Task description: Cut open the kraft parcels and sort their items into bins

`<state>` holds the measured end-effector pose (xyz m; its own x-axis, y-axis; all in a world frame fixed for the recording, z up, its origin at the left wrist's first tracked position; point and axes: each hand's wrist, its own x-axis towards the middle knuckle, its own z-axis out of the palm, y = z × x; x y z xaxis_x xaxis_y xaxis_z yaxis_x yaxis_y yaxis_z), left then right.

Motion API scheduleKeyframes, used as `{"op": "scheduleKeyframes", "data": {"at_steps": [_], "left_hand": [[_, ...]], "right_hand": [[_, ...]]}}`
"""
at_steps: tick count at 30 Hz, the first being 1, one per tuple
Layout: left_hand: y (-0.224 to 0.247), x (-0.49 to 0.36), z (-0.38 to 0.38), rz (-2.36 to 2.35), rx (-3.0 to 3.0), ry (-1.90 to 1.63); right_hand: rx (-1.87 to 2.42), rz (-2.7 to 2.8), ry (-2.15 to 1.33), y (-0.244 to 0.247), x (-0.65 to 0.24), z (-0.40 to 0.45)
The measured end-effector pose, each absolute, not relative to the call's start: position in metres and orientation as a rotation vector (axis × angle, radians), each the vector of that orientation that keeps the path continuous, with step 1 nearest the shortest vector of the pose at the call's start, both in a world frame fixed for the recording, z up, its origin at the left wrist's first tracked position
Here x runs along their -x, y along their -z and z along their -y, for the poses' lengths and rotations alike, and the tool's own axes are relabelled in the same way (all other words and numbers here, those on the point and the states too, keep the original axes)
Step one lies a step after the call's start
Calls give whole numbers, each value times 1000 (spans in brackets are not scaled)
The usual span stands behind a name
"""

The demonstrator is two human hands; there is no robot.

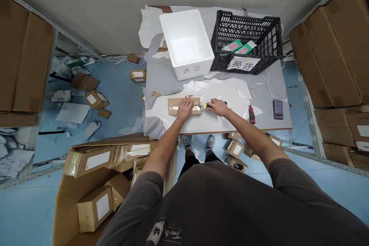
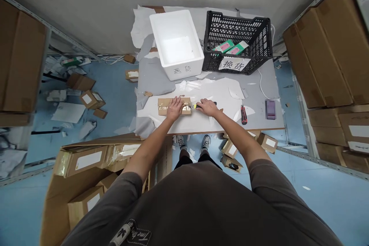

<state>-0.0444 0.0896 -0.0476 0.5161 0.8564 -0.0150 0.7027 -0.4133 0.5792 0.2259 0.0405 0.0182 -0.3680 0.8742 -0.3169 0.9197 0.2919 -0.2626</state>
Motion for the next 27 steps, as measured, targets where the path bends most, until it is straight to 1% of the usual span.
{"op": "scheduleKeyframes", "data": {"at_steps": [9, 13, 15, 17, 19, 21, 23, 25, 27], "left_hand": [[49, 43, -90, -1275, -2207, -378], [49, 44, -90, -1277, -2227, -382], [46, 44, -89, -1281, -2235, -376], [41, 42, -88, -1291, -2243, -361], [32, 41, -87, -1298, -2260, -328], [20, 43, -90, -1287, -2289, -258], [6, 51, -95, -1246, -2324, -141], [-6, 66, -101, -1211, -2362, 13], [-16, 85, -104, -1212, -2381, 196]], "right_hand": [[-1729, -2405, 692, -14, -220, -53], [-1800, -2401, 729, -9, -224, -57], [-1873, -2375, 802, -6, -231, -54], [-2027, -2303, 959, -4, -238, -43], [-2296, -2127, 1216, -1, -236, -27], [-2631, -1778, 1545, 5, -219, -9], [-2875, -1303, 1899, 12, -189, 4], [-2933, -983, 2190, 19, -156, 11], [-2970, -868, 2298, 22, -129, 10]]}}
